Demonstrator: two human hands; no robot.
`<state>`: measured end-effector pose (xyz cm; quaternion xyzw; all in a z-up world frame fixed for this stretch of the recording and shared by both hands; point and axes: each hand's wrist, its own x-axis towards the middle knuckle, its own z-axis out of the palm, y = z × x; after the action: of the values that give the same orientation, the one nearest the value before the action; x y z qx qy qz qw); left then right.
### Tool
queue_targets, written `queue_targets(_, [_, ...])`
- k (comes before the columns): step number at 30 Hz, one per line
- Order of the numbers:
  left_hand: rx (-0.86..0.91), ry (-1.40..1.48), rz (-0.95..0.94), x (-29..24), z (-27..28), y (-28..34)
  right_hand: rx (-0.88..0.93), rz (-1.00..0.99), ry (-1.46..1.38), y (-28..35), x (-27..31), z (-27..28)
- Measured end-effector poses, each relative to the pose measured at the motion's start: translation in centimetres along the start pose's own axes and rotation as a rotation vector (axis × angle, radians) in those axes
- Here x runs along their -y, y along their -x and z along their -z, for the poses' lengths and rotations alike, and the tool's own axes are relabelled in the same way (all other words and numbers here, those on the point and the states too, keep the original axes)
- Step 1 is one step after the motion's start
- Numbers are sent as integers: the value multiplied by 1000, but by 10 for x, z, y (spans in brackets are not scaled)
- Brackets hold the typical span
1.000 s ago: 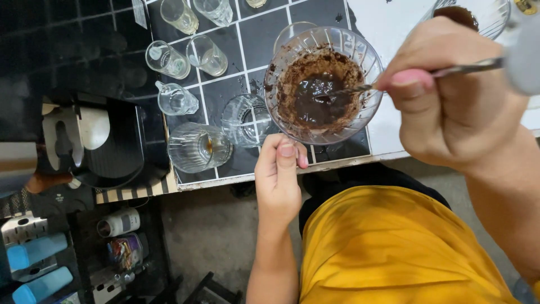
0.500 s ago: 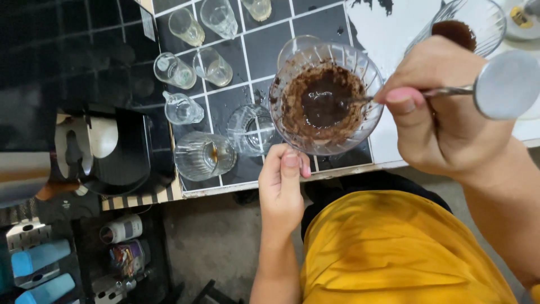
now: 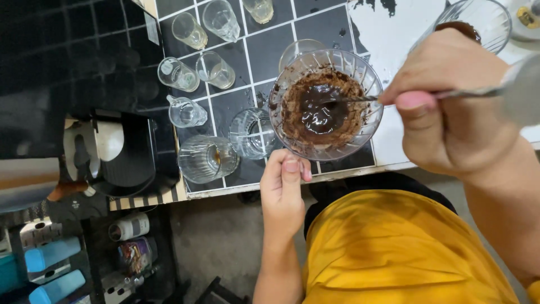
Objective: The person scoops coffee grounds from a plastic container into a glass bowl, pours hot water from a kettle over the grounds, and stirs the mixture with a long spoon. They then carry a glass of brewed coffee across the room and return to the counter to stir the bowl again.
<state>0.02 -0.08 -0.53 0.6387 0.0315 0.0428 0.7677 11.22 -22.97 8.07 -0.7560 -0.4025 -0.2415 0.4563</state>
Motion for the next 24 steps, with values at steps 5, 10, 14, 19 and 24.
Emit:
queue_targets(5, [-25, 13, 5, 2, -2, 1, 41, -61, -58, 1, 2, -3])
queue_targets(10, [-31, 0, 5, 1, -2, 2, 10, -92, -173, 10, -12, 8])
queue_targets(14, [-31, -5, 0, 1, -2, 1, 33, -190, -50, 15, -16, 19])
queue_targets(19, [-26, 5, 3, 3, -1, 3, 51, -269, 51, 21, -16, 27])
queue_targets(24, [-29, 28, -2, 5, -2, 2, 76, -268, 80, 25, -15, 38])
